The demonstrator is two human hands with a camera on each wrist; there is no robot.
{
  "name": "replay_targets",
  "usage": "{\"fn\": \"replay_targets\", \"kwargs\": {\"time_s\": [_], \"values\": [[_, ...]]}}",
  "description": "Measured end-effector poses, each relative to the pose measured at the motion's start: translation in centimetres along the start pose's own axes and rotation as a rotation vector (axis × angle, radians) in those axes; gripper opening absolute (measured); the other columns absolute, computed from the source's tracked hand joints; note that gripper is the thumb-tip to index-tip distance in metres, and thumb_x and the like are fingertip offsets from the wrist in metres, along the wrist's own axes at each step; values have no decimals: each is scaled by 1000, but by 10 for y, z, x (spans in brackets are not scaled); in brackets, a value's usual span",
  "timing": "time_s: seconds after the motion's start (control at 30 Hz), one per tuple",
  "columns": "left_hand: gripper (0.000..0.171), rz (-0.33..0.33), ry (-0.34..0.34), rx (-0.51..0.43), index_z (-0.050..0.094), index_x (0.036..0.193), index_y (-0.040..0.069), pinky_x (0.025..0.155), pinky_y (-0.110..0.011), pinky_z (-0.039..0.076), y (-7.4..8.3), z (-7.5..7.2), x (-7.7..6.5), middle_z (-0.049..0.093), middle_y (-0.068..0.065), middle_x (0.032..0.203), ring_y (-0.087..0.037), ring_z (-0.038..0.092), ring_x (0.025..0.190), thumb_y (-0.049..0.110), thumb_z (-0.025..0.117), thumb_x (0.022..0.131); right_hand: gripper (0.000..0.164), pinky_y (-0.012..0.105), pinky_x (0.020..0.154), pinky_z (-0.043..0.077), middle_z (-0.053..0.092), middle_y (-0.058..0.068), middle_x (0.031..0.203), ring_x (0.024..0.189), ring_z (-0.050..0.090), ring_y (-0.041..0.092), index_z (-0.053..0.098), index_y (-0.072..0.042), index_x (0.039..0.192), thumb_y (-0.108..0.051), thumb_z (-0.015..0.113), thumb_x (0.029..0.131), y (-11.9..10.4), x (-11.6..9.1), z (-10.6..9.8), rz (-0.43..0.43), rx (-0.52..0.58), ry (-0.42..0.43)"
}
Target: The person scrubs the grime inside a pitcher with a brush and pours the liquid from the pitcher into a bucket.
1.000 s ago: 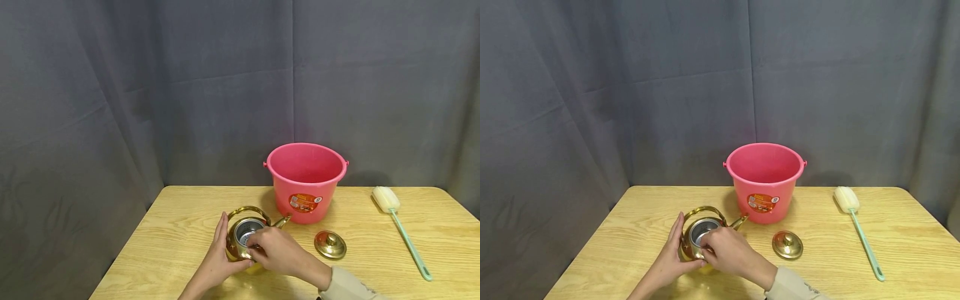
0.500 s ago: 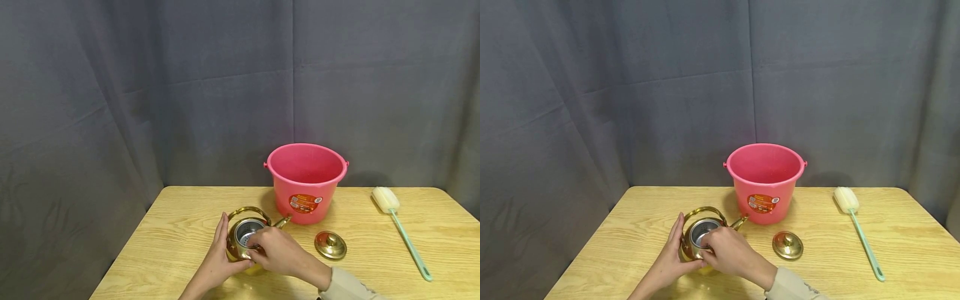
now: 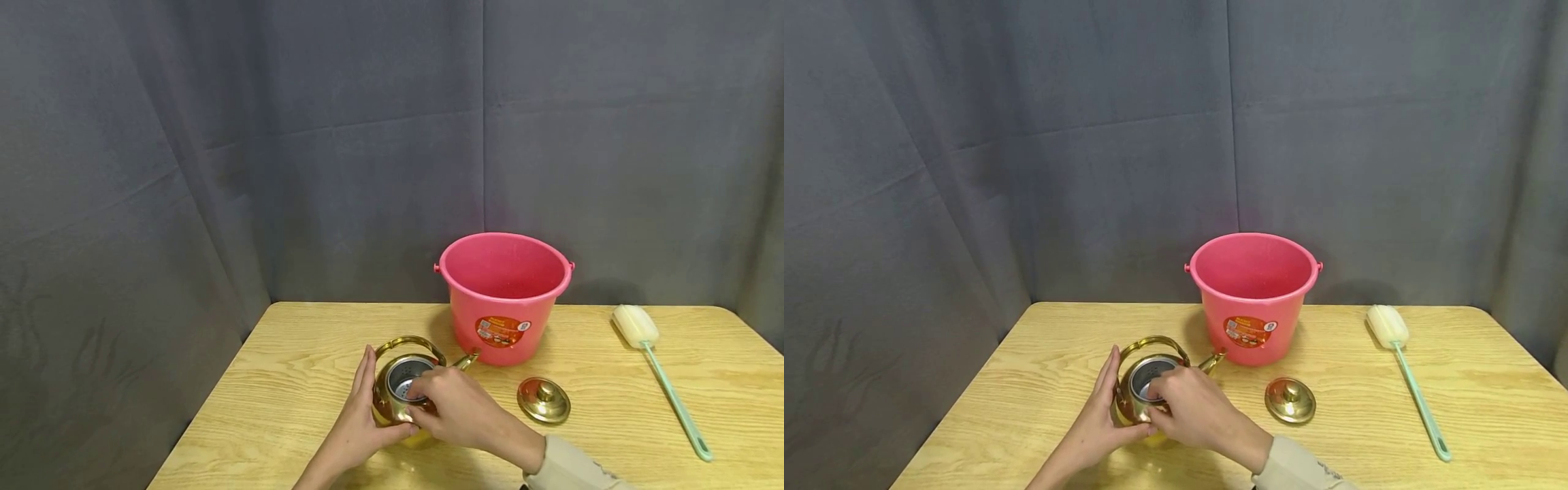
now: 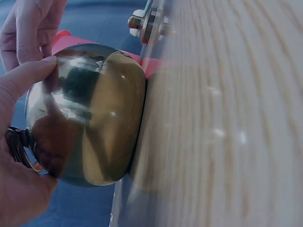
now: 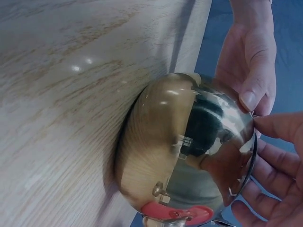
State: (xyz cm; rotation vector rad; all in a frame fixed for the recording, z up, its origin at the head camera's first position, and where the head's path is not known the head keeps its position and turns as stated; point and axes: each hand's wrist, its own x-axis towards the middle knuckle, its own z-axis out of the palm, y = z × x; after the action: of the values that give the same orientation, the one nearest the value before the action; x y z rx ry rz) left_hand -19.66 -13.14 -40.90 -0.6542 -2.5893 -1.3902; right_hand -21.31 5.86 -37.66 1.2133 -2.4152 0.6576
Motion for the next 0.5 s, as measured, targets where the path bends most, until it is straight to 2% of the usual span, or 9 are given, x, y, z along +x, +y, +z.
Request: {"fn": "replay_targets", "kwargs": {"time_s": [0.03, 0.1, 0.5], "values": [[117, -3, 0, -1, -10, 142, 24, 96, -56, 21, 0, 0, 0, -7, -2, 146, -31, 8, 129, 47, 75, 65, 5, 20, 60, 45, 59, -12, 74, 68, 54, 2, 68, -15, 77, -19, 66, 76, 0, 0, 0, -5, 2, 9], [117, -7, 6, 10, -11, 141, 28, 96, -55, 22, -10, 3, 1, -7, 1, 146, -29, 8, 130, 51, 74, 63, 3, 19, 60, 44, 59, -12, 73, 67, 53, 2, 68, -15, 76, -16, 65, 76, 1, 1, 1, -14, 2, 25], [118, -14, 5, 2, -11, 141, 28, 96, -55, 21, -10, 4, 1, -7, 1, 146, -29, 8, 129, 49, 75, 63, 5, 17, 58, 44, 59, -11, 69, 65, 53, 2, 67, -14, 74, -13, 63, 75, -1, 3, 2, 31, 4, 75]]}}
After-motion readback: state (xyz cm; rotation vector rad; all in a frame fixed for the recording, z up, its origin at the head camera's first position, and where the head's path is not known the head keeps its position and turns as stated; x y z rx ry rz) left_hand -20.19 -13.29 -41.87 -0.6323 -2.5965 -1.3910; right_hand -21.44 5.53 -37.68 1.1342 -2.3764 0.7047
